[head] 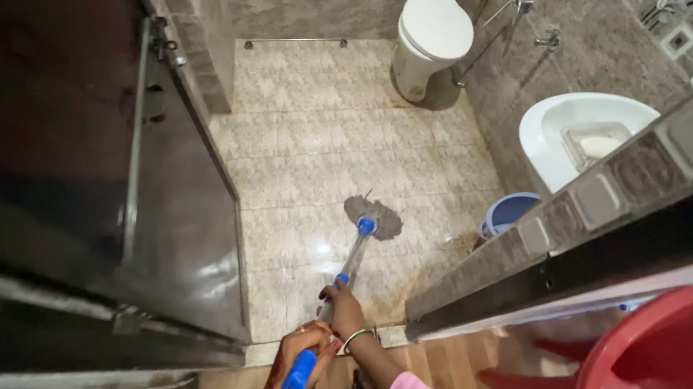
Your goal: The person mops the tiled bathroom floor using a blue mop. They move the mop back and forth across the floor area near the toilet and sink.
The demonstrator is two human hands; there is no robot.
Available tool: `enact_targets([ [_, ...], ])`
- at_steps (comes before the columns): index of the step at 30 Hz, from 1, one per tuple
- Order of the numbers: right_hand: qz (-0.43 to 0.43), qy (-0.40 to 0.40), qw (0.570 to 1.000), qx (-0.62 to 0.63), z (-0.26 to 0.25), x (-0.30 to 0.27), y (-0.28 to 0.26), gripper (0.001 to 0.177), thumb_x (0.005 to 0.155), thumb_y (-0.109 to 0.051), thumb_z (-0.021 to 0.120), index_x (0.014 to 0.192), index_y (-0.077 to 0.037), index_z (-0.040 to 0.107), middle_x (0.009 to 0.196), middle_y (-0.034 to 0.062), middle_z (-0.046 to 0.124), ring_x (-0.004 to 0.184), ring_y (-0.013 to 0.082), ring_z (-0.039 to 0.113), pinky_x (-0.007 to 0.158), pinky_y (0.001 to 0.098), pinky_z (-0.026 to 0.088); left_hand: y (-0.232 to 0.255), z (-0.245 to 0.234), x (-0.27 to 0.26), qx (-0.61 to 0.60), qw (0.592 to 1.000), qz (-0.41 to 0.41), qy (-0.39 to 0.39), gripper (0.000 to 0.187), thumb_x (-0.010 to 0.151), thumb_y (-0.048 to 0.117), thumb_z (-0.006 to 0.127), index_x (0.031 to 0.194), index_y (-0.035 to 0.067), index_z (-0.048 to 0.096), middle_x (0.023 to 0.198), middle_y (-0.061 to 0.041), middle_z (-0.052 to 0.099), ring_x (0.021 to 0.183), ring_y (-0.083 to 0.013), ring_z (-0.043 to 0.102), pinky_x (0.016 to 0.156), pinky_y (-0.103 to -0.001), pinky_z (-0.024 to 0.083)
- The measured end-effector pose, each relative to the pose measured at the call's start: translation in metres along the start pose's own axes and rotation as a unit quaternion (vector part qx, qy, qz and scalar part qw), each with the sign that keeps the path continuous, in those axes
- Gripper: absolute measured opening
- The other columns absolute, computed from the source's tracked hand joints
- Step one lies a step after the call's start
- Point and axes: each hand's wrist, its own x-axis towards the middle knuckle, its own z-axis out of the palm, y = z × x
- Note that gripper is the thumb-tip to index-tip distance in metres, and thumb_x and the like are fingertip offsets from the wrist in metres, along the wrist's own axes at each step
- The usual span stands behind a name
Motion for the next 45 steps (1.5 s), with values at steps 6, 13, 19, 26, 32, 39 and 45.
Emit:
enact_targets([
  [6,-0.065,-0.014,0.996,0.065,0.041,-0.054,-0.063,0.031,0.070,0.003,0.073,0.097,-0.012,0.071,0.145,0.0202,0.058,0.116,0.0435,0.064,0.088,0.0420,0.057,0.058,-0.072,-0.046,0.004,0.998,-0.059,-0.020,0.025,0.079,0.000,0.080,0.066,0.000,0.059,0.067,-0.009,0.063,0.056,-0.0210,0.058,0.053,-0.032,0.046],
  [13,-0.116,-0.066,0.988,0.082,0.022,-0.079,-0.106,0.025,0.068,-0.007,0.082,0.088,-0.008,0.068,0.132,0.0174,0.062,0.106,0.0408,0.067,0.087,0.0410,0.056,0.048,-0.066,-0.067,-0.037,0.992,0.067,0.097,0.033,0.083,-0.005,0.073,0.063,0.004,0.048,0.063,-0.008,0.060,0.054,-0.0200,0.058,0.053,-0.031,0.046],
  [19,-0.135,-0.088,0.985,0.053,0.014,-0.040,-0.075,0.013,0.075,-0.006,0.070,0.086,-0.009,0.063,0.107,0.0125,0.070,0.097,0.0405,0.067,0.082,0.0432,0.054,0.016,-0.041,-0.045,-0.034,0.985,0.104,0.132,0.030,0.084,-0.007,0.068,0.065,0.004,0.049,0.066,-0.008,0.061,0.056,-0.0205,0.059,0.054,-0.031,0.047],
  [26,-0.192,-0.087,0.977,-0.003,-0.002,0.072,0.013,0.013,0.074,-0.003,0.072,0.084,-0.010,0.066,0.124,0.0222,0.064,0.112,0.0432,0.063,0.092,0.0436,0.053,-0.036,0.027,0.020,0.015,0.993,0.023,0.117,0.020,0.083,-0.006,0.072,0.072,0.001,0.058,0.073,-0.013,0.061,0.070,-0.0267,0.062,0.064,-0.033,0.051],
  [32,-0.018,-0.129,0.990,-0.047,-0.022,0.109,0.050,0.061,0.078,-0.006,0.074,0.134,-0.020,0.054,0.164,0.0218,0.025,0.126,0.0415,0.058,0.103,0.0413,0.051,-0.070,0.073,0.050,-0.017,0.988,-0.003,0.153,0.027,0.080,-0.008,0.076,0.070,0.001,0.053,0.075,-0.012,0.057,0.074,-0.0247,0.059,0.068,-0.032,0.051],
  [39,-0.099,-0.084,0.990,0.053,-0.004,0.060,0.035,0.078,0.067,0.001,0.087,0.137,-0.017,0.055,0.162,0.0193,0.023,0.137,0.0405,0.045,0.105,0.0424,0.048,-0.041,0.047,0.032,-0.020,0.988,-0.044,0.143,0.027,0.084,-0.006,0.076,0.071,-0.001,0.053,0.075,-0.011,0.059,0.070,-0.0225,0.058,0.065,-0.031,0.050],
  [45,0.002,-0.047,0.985,0.169,0.038,-0.002,0.006,0.028,0.085,0.006,0.061,0.104,-0.012,0.071,0.151,0.0116,0.051,0.115,0.0252,0.065,0.086,0.0306,0.061,0.002,0.028,-0.035,0.007,0.985,-0.076,0.152,0.021,0.081,-0.004,0.079,0.073,-0.002,0.060,0.077,-0.013,0.067,0.069,-0.0225,0.064,0.063,-0.030,0.051],
])
